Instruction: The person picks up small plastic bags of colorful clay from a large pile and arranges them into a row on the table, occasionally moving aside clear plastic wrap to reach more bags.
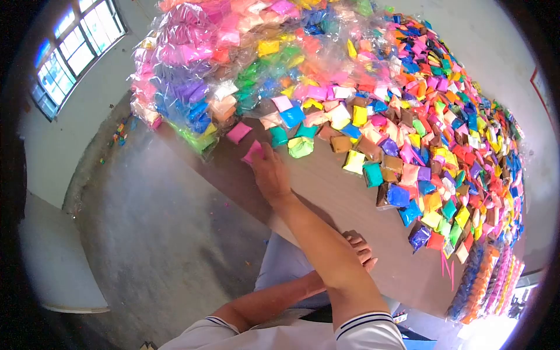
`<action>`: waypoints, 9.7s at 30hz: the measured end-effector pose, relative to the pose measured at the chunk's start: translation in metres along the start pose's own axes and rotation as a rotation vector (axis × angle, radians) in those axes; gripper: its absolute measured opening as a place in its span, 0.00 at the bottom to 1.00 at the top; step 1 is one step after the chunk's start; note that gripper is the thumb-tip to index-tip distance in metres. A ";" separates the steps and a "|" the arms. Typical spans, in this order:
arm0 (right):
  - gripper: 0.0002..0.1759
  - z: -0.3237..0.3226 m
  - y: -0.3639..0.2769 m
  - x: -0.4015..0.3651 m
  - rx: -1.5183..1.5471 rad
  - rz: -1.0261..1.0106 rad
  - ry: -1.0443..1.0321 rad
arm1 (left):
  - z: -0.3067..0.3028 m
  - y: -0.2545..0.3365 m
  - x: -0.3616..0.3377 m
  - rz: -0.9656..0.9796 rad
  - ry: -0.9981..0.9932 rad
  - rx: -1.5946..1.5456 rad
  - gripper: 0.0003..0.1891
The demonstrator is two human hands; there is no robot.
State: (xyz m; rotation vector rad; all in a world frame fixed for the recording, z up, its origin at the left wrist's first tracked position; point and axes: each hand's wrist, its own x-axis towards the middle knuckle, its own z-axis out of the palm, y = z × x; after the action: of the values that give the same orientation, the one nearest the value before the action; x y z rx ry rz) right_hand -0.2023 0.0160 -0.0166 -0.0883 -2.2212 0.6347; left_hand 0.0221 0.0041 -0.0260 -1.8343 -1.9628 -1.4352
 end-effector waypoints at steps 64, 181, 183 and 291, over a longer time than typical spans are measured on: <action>0.10 -0.340 0.186 -0.029 0.903 0.710 0.290 | -0.022 0.021 0.027 -0.114 -0.108 -0.089 0.07; 0.11 -0.215 0.038 -0.044 0.329 0.382 -0.235 | -0.021 0.023 0.020 -0.060 -0.246 0.090 0.07; 0.09 -0.250 0.059 -0.062 0.191 0.393 -0.257 | -0.019 0.024 0.021 -0.049 -0.208 0.060 0.05; 0.32 -0.387 0.235 -0.034 -0.505 0.412 0.161 | -0.106 -0.137 0.075 -0.182 -0.126 0.580 0.14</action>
State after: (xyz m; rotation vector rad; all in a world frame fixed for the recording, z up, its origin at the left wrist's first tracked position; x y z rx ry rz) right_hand 0.0683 0.3720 0.0621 -0.8394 -2.1689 0.2494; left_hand -0.1641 0.0114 0.0043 -1.5373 -2.3295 -0.6698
